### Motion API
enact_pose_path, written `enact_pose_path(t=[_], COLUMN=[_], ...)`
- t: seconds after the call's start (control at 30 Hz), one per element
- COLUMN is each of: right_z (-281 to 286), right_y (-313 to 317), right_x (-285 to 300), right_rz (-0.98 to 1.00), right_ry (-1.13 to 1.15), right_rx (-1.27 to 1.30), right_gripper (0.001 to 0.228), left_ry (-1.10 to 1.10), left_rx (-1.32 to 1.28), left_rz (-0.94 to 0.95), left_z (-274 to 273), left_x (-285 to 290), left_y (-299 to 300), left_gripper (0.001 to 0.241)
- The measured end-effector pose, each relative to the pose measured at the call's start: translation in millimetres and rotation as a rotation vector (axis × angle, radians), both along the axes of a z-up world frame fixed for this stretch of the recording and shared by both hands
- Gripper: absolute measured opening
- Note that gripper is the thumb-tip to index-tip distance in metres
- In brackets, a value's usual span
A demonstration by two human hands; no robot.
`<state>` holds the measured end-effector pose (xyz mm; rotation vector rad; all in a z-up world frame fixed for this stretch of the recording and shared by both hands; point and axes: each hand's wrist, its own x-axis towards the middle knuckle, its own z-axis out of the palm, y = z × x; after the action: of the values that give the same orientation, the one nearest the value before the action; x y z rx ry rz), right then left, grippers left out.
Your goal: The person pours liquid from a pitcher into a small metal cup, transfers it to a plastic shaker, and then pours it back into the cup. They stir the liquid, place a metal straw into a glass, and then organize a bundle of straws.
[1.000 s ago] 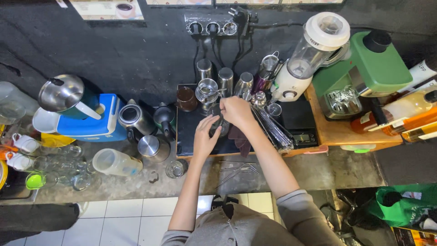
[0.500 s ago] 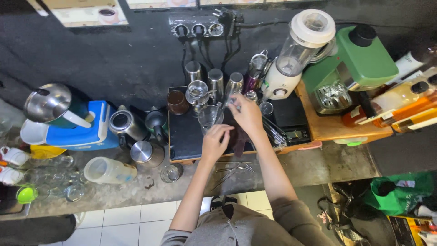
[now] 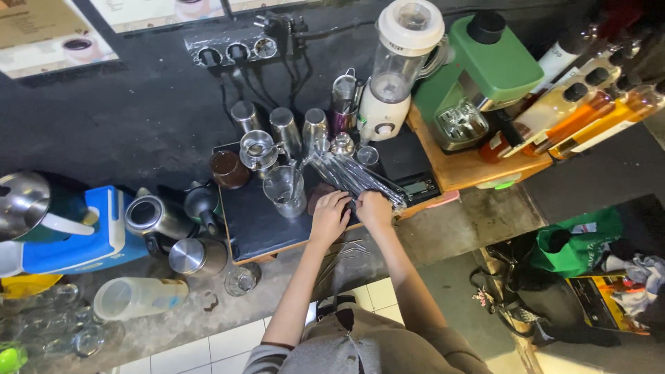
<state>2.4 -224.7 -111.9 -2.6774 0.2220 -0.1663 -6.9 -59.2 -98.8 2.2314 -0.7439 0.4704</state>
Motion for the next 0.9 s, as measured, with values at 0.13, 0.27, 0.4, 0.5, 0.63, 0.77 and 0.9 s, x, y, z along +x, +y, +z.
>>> enact_pose_path(t=[0.13, 0.27, 0.4, 0.5, 0.63, 0.77, 0.9], right_z=[-15.6, -21.7, -18.3, -18.8, -21.5, -19.9, -14.6], right_y=[1.9, 1.4, 0.0, -1.6, -4.2, -8.4, -13.4], right_x=[0.1, 0.4, 0.5, 0.5, -0.8, 1.4, 0.8], right_rz=[0.0, -0.01, 0.008, 0.021, 0.011, -0.031, 0.02], right_ry=[0.012, 0.023, -0.007, -0.054, -0.149, -0.172, -0.297], right_rx=[0.0, -0.012, -0.028, -0.024, 0.042, 0.174, 0.319], right_gripper=[0.015, 0.014, 0.014, 0.013, 0.01, 0.014, 0.015], left_ry=[0.001, 0.014, 0.031, 0.019, 0.02, 0.047, 0.089], left_rx=[0.03, 0.032, 0.031, 0.028, 0.029, 0.027, -0.01], left_rz=[0.022, 0.021, 0.031, 0.043, 0.063, 0.075, 0.083], left_z=[-23.7, -34.6, -37.2, -37.3, -36.4, -36.9, -30.6], left_x=[-0.3, 0.3, 0.3, -0.1, -2.1, -2.0, -0.6], left_y=[-8.1, -7.8, -6.8, -7.7, -8.9, -11.1, -13.1], left_gripper=[0.036, 0.035, 0.033, 0.034, 0.037, 0.037, 0.044])
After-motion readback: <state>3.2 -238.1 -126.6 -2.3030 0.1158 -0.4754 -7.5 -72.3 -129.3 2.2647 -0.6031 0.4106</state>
